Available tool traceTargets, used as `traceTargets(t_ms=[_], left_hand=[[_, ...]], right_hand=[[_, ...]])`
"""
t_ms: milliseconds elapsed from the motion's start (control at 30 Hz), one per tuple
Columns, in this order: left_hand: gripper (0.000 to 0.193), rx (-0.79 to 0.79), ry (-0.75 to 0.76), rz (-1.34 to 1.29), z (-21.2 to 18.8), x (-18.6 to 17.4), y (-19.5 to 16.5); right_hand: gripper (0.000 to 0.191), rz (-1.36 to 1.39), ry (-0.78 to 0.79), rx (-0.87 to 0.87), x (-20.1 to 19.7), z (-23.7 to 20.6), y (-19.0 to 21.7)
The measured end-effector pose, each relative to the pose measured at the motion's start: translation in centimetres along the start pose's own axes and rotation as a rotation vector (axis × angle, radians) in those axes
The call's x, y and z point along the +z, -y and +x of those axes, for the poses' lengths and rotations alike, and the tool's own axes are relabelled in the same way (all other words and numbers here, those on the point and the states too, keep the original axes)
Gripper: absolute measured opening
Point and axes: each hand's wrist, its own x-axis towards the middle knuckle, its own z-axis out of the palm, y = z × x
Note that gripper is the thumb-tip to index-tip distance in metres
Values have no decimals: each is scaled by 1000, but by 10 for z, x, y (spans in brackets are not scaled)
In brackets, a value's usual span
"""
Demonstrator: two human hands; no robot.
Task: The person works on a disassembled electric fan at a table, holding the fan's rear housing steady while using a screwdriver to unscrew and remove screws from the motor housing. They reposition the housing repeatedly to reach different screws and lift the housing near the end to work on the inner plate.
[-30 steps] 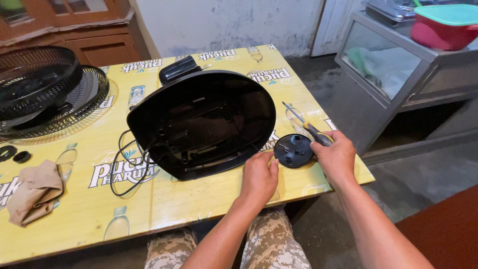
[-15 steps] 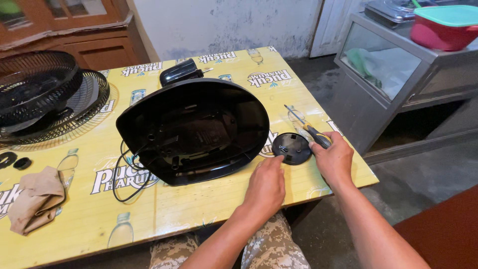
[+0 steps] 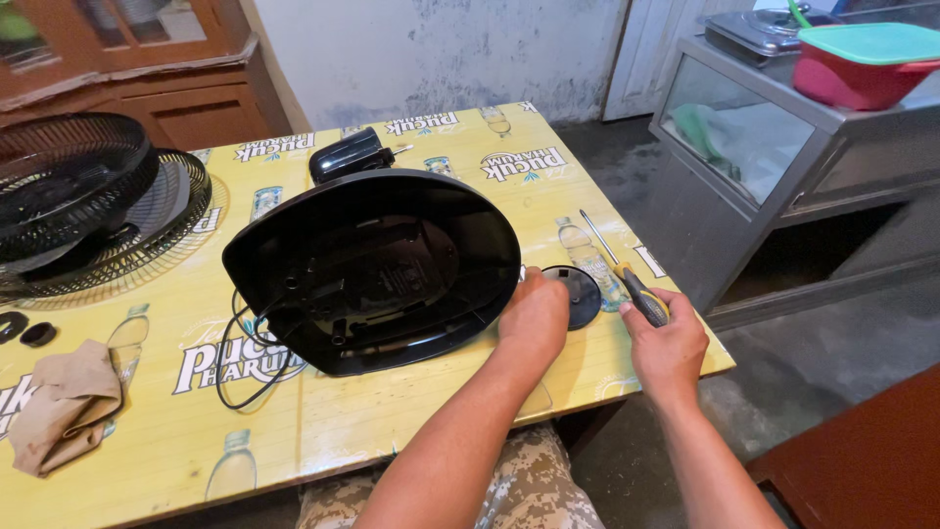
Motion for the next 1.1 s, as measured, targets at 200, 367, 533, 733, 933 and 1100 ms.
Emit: traceTargets(t_ms=[200, 367, 533, 733, 933, 1100], left_hand=[[21, 5, 27, 14, 0, -3, 1], [25, 5, 72, 19, 4, -4, 3], [26, 127, 162, 252, 9, -1, 7], [25, 189, 167, 183, 15, -7, 3], [31, 161, 61, 96, 1, -19, -3], [27, 305, -108, -33, -29, -44, -7]], right_hand=[[38, 9, -14, -2, -3, -8, 7], [36, -9, -38, -5, -2, -15, 14], [36, 11, -34, 10, -2, -15, 16], [39, 5, -54, -26, -2, -13, 13], [40, 27, -22, -7, -5, -14, 7], [42, -4, -59, -95, 1, -15, 8]])
